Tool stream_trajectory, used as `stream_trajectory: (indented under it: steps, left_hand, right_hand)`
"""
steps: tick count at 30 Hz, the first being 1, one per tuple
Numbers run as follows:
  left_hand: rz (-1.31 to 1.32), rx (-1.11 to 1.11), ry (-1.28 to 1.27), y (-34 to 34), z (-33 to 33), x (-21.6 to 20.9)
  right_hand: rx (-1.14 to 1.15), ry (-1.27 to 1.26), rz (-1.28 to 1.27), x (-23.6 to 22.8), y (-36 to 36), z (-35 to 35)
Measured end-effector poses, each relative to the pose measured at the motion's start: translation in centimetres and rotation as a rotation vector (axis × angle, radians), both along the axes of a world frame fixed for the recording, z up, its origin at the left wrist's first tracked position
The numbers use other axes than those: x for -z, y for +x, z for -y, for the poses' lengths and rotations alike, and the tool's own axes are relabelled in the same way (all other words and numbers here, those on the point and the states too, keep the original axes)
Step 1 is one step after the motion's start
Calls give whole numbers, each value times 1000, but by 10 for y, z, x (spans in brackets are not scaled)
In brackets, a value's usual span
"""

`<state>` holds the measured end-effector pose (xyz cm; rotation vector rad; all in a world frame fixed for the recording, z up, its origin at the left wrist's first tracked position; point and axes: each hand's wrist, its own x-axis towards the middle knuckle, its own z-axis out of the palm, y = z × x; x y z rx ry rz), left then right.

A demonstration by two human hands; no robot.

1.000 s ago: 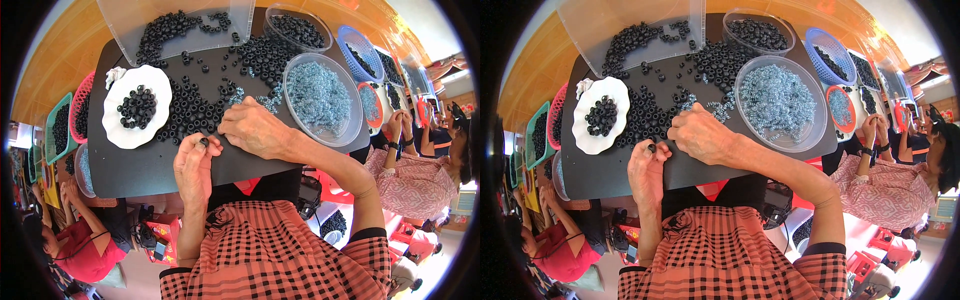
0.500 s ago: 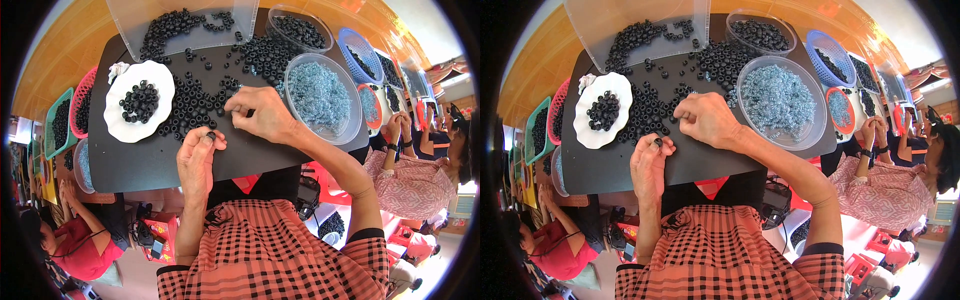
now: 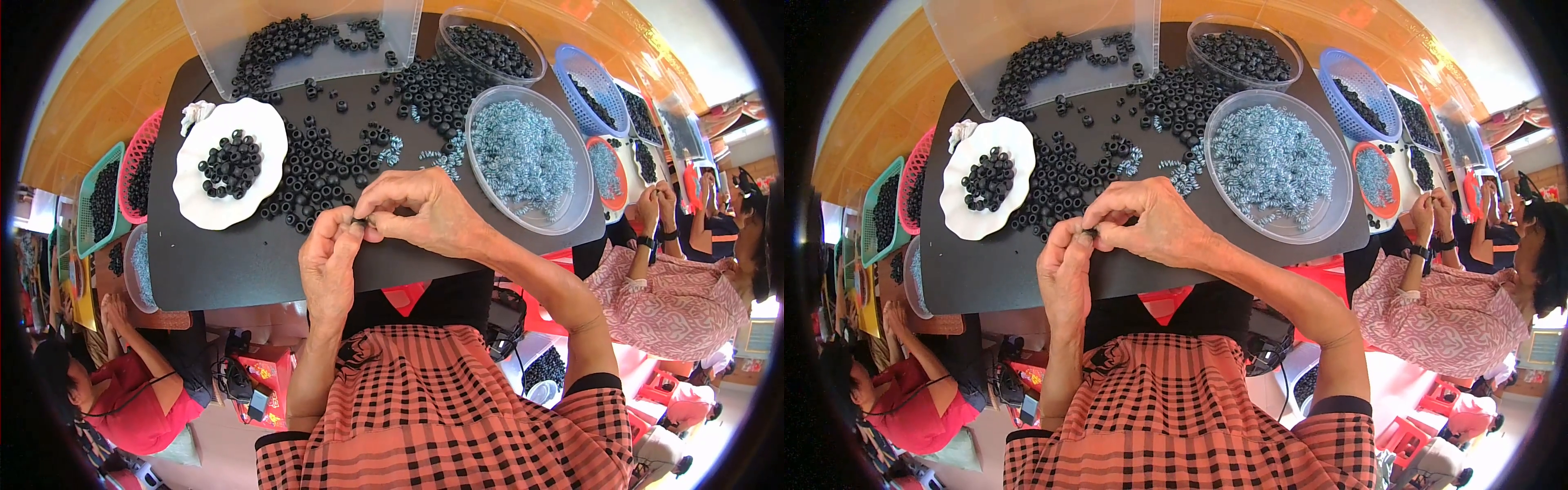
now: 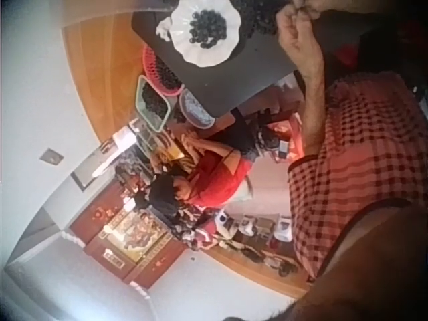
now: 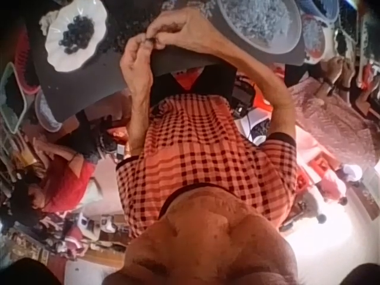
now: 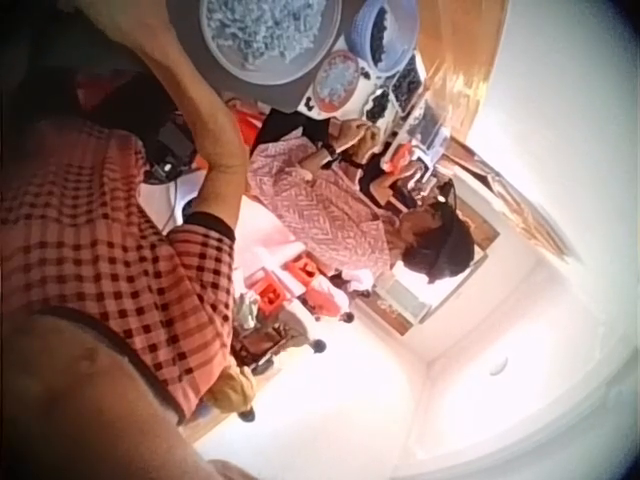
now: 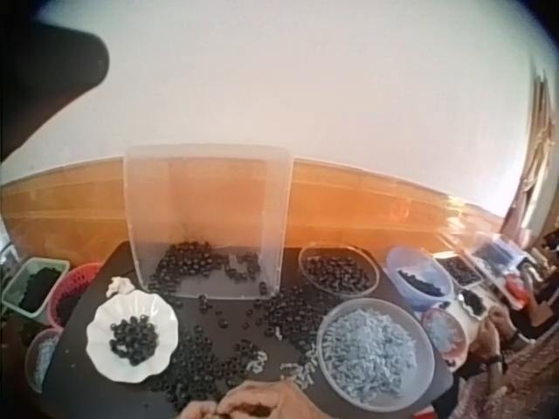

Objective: The person assembles components by inserting small coiled pieces into black plastic beads by hand.

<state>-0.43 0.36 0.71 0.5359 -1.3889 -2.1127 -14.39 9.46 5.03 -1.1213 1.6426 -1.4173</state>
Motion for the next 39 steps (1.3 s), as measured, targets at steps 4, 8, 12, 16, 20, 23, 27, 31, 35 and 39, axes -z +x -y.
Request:
stream_trajectory:
  steps: [4,8,12,16,20,23,27,31,35,39]
  left_hand:
    - [21,-15,-55,1,-1,7]
    - [-9,-6,-69,0,-4,3]
    - [72,10,-147,3,-4,4]
    - [74,-16,-152,0,-5,3]
    - [5,29,-121,4,-4,5]
    - [45,33,-178,4,-3,7]
    - [27,25,-160,2,-4,3]
    - [21,27,-125,2,-4,1]
    - [66,38,-148,3,-4,3]
    - [34,-2,-127,2,-3,5]
  right_hand:
    - [17,-7,-73,3,1,-2]
    - [22,-62,-122,5,0,-4]
    - [-10,-161,-223,10,1,-5]
    - [-31,-135,-151,7,2,-6]
    - [-32,-51,-37,5,1,-7]
    - [-27,-59,-9,9,0,-8]
    - [-25,-126,-49,14,0,-9]
    - [-5,-96,-80,10,4,-6]
    - [84,-127,39,16,8,-3]
    - [45,-239,-233,13,9,-4]
